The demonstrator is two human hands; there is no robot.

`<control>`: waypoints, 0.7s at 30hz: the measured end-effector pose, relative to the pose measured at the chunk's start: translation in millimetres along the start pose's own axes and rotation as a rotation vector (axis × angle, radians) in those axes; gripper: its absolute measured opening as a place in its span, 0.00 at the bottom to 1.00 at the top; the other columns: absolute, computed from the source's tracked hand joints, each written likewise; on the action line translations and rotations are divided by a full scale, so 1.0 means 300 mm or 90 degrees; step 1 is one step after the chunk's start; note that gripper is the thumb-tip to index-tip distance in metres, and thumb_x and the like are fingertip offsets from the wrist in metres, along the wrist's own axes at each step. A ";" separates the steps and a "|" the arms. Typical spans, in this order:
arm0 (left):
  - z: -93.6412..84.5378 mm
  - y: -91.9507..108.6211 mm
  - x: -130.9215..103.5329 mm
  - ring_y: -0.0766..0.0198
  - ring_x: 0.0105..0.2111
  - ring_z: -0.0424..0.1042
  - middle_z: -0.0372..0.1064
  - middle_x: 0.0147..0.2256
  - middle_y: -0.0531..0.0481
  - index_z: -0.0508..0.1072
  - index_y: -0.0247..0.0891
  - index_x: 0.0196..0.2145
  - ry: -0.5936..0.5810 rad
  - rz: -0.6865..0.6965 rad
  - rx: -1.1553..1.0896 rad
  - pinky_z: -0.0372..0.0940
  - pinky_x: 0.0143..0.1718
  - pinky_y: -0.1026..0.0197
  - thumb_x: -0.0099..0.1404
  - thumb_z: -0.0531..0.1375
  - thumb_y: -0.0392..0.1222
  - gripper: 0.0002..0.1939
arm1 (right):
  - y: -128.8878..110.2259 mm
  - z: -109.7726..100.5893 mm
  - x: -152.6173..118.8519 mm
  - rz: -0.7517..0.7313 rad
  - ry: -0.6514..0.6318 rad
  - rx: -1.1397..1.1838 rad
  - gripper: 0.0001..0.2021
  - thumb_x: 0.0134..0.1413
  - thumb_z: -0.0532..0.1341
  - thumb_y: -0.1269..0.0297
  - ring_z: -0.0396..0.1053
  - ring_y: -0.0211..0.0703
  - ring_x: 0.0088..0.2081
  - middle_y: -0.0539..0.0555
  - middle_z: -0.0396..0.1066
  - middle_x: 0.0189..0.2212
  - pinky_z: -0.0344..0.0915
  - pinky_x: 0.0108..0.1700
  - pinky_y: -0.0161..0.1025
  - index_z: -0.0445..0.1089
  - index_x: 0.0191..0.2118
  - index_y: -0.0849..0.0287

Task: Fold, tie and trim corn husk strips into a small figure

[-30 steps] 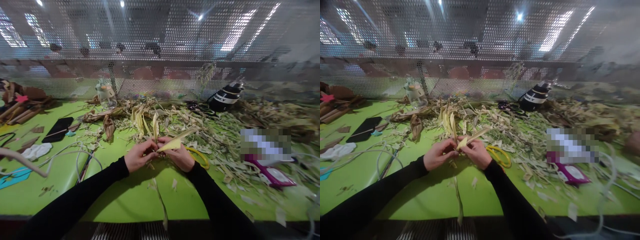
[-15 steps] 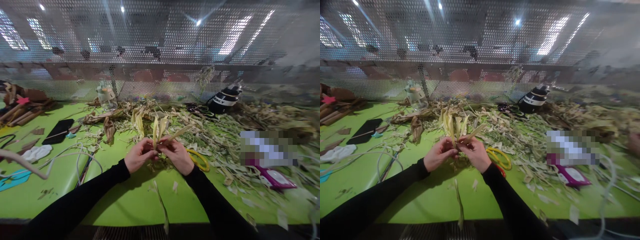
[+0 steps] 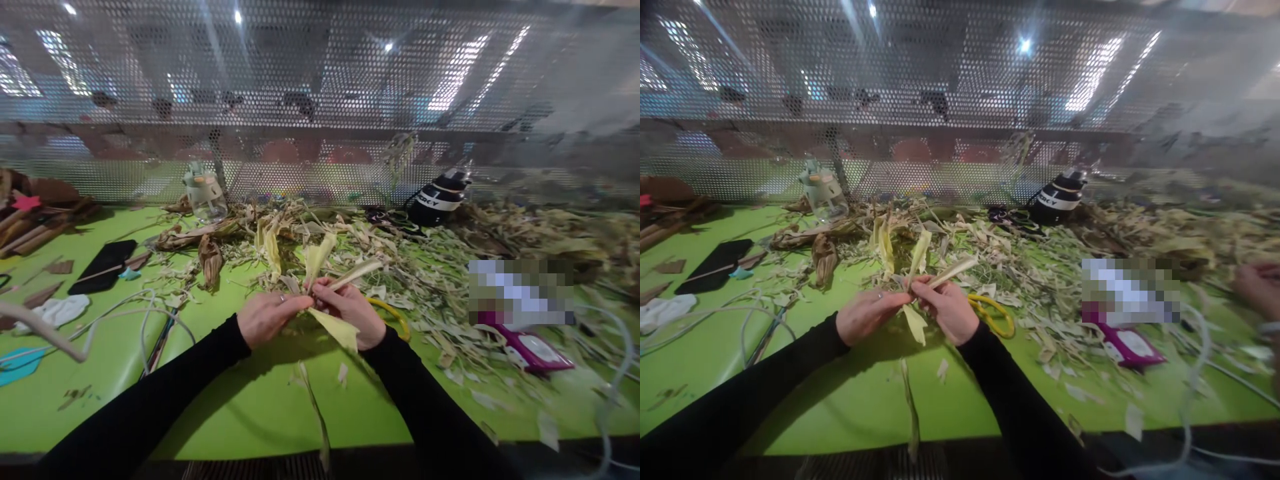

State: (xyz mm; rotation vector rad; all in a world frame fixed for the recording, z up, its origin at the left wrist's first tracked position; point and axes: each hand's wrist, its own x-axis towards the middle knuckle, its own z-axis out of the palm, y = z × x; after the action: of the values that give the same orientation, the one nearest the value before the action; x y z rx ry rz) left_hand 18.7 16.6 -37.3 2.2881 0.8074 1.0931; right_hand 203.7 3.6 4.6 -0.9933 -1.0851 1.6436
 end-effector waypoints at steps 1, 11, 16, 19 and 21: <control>-0.001 0.000 0.001 0.63 0.30 0.72 0.75 0.34 0.46 0.72 0.40 0.43 -0.012 0.015 0.032 0.66 0.35 0.61 0.64 0.53 0.43 0.12 | 0.000 -0.002 -0.002 -0.011 -0.001 -0.003 0.10 0.41 0.68 0.61 0.59 0.31 0.21 0.46 0.66 0.20 0.55 0.24 0.31 0.73 0.30 0.59; 0.025 0.068 0.022 0.67 0.31 0.71 0.72 0.34 0.48 0.62 0.36 0.44 0.057 -0.225 -0.326 0.65 0.34 0.65 0.60 0.58 0.42 0.15 | 0.034 0.003 0.000 -0.246 -0.044 -0.150 0.07 0.44 0.67 0.59 0.70 0.40 0.35 0.50 0.72 0.31 0.66 0.40 0.38 0.75 0.30 0.55; 0.030 0.095 0.047 0.69 0.26 0.69 0.69 0.27 0.51 0.70 0.33 0.35 0.082 -0.306 -0.461 0.66 0.32 0.65 0.57 0.61 0.47 0.14 | 0.049 0.013 0.013 -0.306 0.041 -0.246 0.07 0.45 0.66 0.59 0.70 0.40 0.32 0.50 0.73 0.31 0.68 0.39 0.39 0.74 0.30 0.56; 0.035 0.116 0.057 0.68 0.25 0.71 0.70 0.27 0.52 0.68 0.34 0.36 0.153 -0.419 -0.595 0.68 0.31 0.63 0.53 0.64 0.49 0.18 | 0.040 0.025 0.010 -0.296 0.097 -0.284 0.10 0.49 0.63 0.56 0.70 0.42 0.34 0.52 0.73 0.33 0.67 0.39 0.39 0.73 0.31 0.57; 0.040 0.127 0.058 0.68 0.25 0.72 0.70 0.28 0.52 0.66 0.35 0.35 0.203 -0.474 -0.654 0.69 0.33 0.62 0.52 0.66 0.47 0.18 | 0.036 0.031 0.009 -0.280 0.120 -0.278 0.11 0.50 0.62 0.55 0.68 0.41 0.32 0.51 0.72 0.30 0.66 0.37 0.38 0.73 0.32 0.58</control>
State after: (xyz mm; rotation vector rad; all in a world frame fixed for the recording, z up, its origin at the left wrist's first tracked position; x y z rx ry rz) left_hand 48.6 -0.5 -10.9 0.8704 0.8243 1.1188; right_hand 191.7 1.7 -3.4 -1.0626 -1.4445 0.9600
